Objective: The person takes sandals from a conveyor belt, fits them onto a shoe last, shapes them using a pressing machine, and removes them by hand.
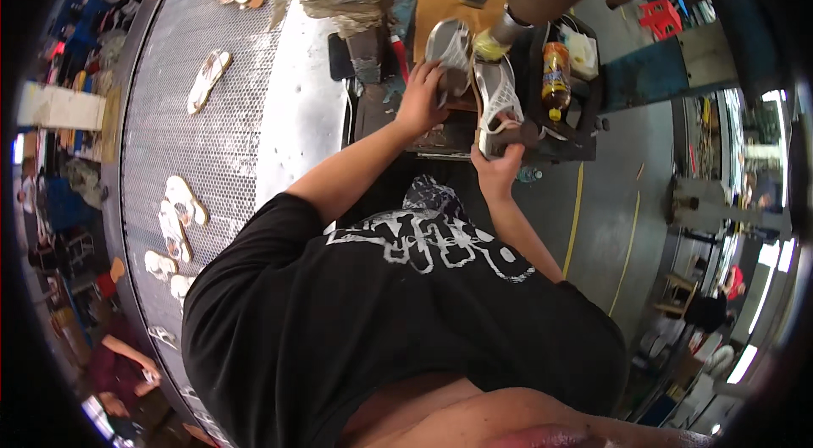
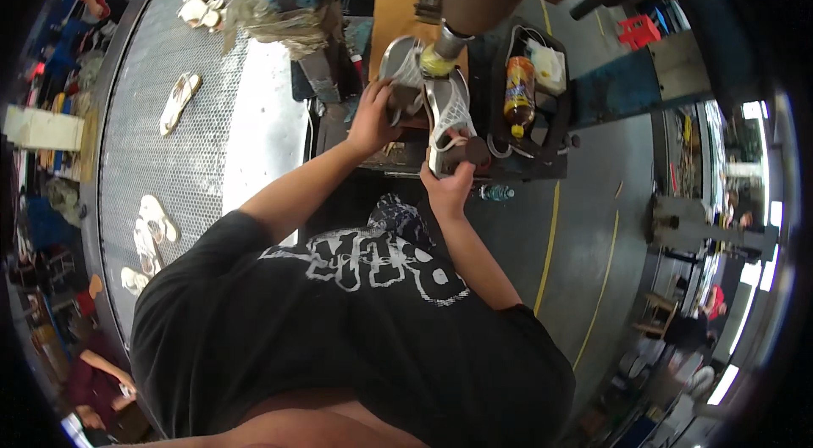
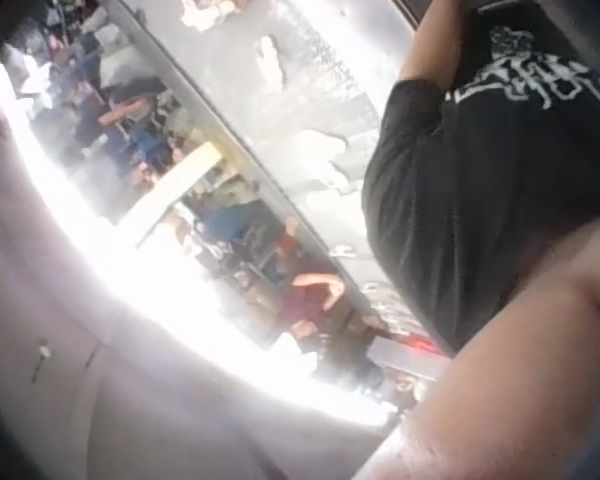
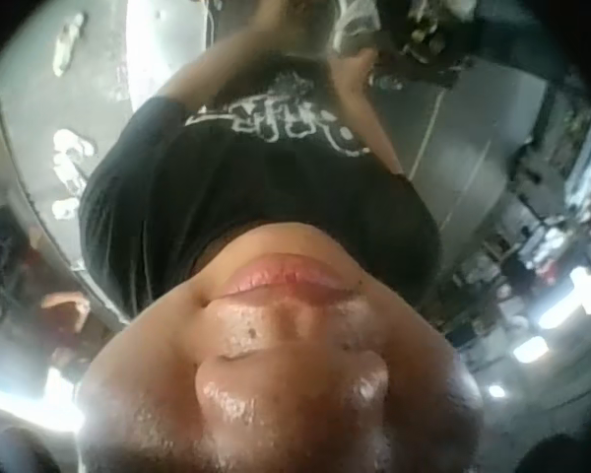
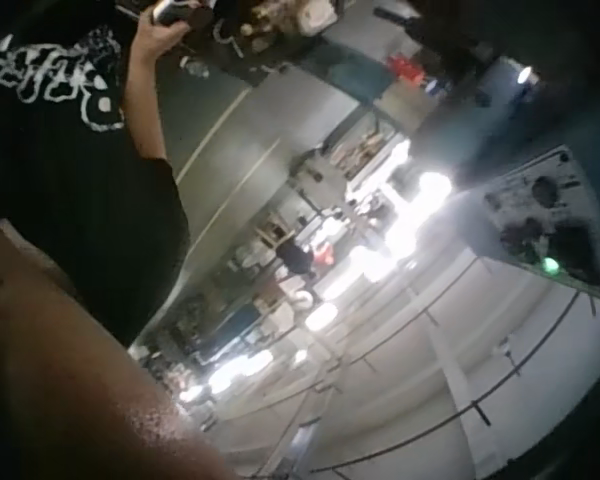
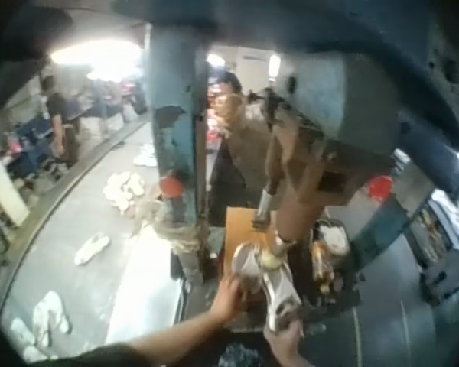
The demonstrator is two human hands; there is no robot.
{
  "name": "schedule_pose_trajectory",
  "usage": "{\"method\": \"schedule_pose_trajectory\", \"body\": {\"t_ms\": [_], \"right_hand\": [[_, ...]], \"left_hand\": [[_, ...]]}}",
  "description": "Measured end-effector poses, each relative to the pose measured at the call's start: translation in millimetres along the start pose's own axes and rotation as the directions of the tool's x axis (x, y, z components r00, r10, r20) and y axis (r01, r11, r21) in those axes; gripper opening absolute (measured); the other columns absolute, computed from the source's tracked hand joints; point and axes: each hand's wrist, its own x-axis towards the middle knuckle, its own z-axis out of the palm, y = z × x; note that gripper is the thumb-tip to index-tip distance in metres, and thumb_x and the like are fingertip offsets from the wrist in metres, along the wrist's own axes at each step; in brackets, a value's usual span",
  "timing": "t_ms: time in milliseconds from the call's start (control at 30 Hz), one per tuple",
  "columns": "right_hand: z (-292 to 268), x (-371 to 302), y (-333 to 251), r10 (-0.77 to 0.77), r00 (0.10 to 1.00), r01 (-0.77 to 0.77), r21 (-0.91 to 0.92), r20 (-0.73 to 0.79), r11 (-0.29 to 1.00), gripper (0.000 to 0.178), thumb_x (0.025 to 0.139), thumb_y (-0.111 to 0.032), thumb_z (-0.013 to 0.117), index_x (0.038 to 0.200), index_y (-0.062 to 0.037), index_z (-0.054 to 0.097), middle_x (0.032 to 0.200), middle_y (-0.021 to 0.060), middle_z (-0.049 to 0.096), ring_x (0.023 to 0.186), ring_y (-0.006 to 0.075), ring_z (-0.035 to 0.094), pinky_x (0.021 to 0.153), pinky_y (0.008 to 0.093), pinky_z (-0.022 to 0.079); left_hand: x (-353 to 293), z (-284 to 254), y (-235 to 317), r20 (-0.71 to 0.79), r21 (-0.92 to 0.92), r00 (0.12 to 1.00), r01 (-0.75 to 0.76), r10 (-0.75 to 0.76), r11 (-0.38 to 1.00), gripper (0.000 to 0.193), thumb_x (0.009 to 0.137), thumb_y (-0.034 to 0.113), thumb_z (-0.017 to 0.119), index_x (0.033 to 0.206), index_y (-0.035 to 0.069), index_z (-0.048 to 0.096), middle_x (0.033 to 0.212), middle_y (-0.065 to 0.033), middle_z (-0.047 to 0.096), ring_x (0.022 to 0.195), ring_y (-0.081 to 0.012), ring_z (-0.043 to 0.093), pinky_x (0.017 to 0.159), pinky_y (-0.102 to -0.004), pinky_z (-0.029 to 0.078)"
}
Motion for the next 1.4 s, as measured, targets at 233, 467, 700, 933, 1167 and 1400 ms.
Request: {"method": "schedule_pose_trajectory", "body": {"t_ms": [233,467,700,933,1167,1400], "right_hand": [[89,79,86,0.048,0.995,-0.032,-0.175,0.084,0.984,0.071,0.064,-0.019,0.077,0.121,0.0034,0.042,0.112,0.0276,0.054,0.105,0.0433,0.053,0.089,0.0457,0.043],[95,89,61,-0.071,0.997,0.071,-0.220,0.009,0.973,0.071,0.072,-0.025,0.079,0.124,0.0037,0.041,0.120,0.0225,0.052,0.112,0.0346,0.051,0.097,0.0426,0.039],[75,93,70,0.013,0.998,-0.042,-0.594,-0.054,0.803,0.056,0.076,-0.033,0.077,0.104,0.0068,0.050,0.107,0.0237,0.057,0.098,0.0363,0.058,0.086,0.0418,0.045],[106,93,44,0.034,0.999,-0.019,-0.512,0.021,0.859,0.061,0.077,-0.021,0.075,0.124,0.0051,0.047,0.120,0.0209,0.056,0.113,0.0326,0.054,0.096,0.0388,0.040],[91,80,67,-0.028,0.985,0.085,-0.334,0.171,0.939,0.071,0.072,-0.012,0.077,0.131,0.0043,0.040,0.132,0.0199,0.047,0.121,0.0289,0.047,0.101,0.0380,0.035],[109,-4,2,0.074,0.981,-0.051,-0.132,0.178,0.990,0.068,0.071,0.004,0.072,0.131,0.0054,0.040,0.136,0.0210,0.043,0.122,0.0296,0.046,0.103,0.0390,0.037]], "left_hand": [[-192,-119,-22,-0.090,-0.026,0.947,0.307,-0.308,0.951,0.051,0.055,-0.002,0.072,0.102,0.008,0.057,0.135,-0.0189,0.039,0.127,-0.0436,0.037,0.106,-0.0447,0.034],[-254,-204,-109,-0.145,-0.020,0.786,0.605,-0.601,0.796,0.064,0.059,-0.007,0.059,0.120,0.006,0.046,0.136,-0.0195,0.040,0.129,-0.0360,0.039,0.108,-0.0399,0.031],[-159,-394,-288,-0.392,0.283,0.614,0.789,-0.685,0.545,0.069,0.066,0.000,0.059,0.132,0.011,0.042,0.122,-0.0160,0.058,0.112,-0.0347,0.055,0.094,-0.0409,0.045],[-179,-462,-450,-0.401,0.556,0.594,0.763,-0.698,0.330,0.081,0.058,0.011,0.078,0.133,0.014,0.047,0.131,-0.0157,0.050,0.118,-0.0331,0.050,0.098,-0.0398,0.043],[-189,-454,-326,-0.424,-0.310,0.523,0.683,-0.740,0.661,0.066,0.066,0.024,0.083,0.122,0.007,0.053,0.113,-0.0133,0.061,0.105,-0.0248,0.058,0.084,-0.0345,0.048],[-359,-362,-122,0.052,-0.998,0.415,-0.018,-0.908,-0.066,0.057,0.081,0.004,0.060,0.132,0.004,0.036,0.122,-0.0186,0.053,0.112,-0.0331,0.057,0.083,-0.0499,0.055]]}}
